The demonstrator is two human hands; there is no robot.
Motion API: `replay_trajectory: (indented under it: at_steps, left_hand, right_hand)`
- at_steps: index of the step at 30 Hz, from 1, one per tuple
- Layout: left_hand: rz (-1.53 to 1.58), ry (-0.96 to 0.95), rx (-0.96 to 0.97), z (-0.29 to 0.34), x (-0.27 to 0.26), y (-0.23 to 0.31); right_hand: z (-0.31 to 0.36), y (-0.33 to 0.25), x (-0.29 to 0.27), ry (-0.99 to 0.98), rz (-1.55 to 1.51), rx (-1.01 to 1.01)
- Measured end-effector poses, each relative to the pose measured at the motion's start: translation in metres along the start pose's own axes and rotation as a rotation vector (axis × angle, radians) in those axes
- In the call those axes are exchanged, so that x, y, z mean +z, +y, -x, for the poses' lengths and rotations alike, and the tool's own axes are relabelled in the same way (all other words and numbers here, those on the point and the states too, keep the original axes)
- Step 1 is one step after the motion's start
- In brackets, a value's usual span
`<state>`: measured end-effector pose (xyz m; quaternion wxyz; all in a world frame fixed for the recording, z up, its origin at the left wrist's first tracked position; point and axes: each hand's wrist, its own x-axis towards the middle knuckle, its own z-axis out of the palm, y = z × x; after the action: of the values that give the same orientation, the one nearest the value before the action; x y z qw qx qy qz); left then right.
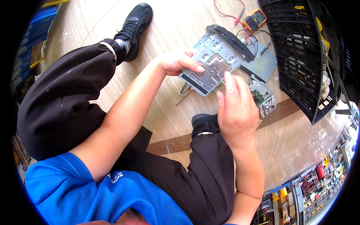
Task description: The person disassembles an electronic device by prying and detaching metal plates with a small tool and removing components by hand before placing the parts on the floor.
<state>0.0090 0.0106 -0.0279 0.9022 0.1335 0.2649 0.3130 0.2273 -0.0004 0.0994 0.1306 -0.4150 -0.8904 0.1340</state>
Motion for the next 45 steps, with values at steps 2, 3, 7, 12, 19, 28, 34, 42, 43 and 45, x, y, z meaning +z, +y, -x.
replay_trajectory:
  at_steps: [2, 3, 7, 12, 19, 28, 34, 42, 43, 45]
  left_hand:
    - [-0.008, 0.013, 0.002, 0.0, -0.003, -0.002]
    - [-0.006, 0.012, 0.003, 0.0, -0.003, -0.001]
    - [0.011, -0.011, -0.047, 0.0, -0.004, 0.001]
    - [0.001, -0.005, -0.049, 0.0, -0.006, -0.001]
    - [0.017, -0.012, -0.05, 0.0, -0.003, 0.001]
    - [0.004, -0.021, -0.035, -0.002, -0.006, -0.001]
    - [-0.014, -0.003, 0.003, 0.0, -0.005, -0.002]
    - [0.014, -0.015, -0.049, 0.0, -0.006, -0.001]
    - [0.017, -0.017, -0.048, 0.0, -0.006, 0.0]
    - [0.02, -0.015, -0.048, 0.001, -0.004, 0.0]
  right_hand:
    - [-0.003, -0.003, 0.003, 0.072, -0.035, -0.048]
    - [-0.001, -0.003, 0.003, 0.07, -0.033, -0.048]
    - [0.011, 0.0, -0.002, -0.052, -0.055, 0.048]
    - [-0.002, 0.0, 0.0, 0.052, -0.016, -0.042]
    - [0.007, 0.001, -0.001, -0.033, -0.078, 0.061]
    - [0.005, 0.001, 0.001, 0.016, -0.1, -0.007]
    - [-0.006, 0.001, -0.001, 0.036, -0.09, 0.005]
    - [0.002, -0.002, 0.001, 0.022, -0.102, 0.002]
    - [0.0, 0.0, 0.001, 0.027, -0.119, 0.021]
    - [-0.005, 0.001, 0.001, 0.032, -0.14, 0.039]
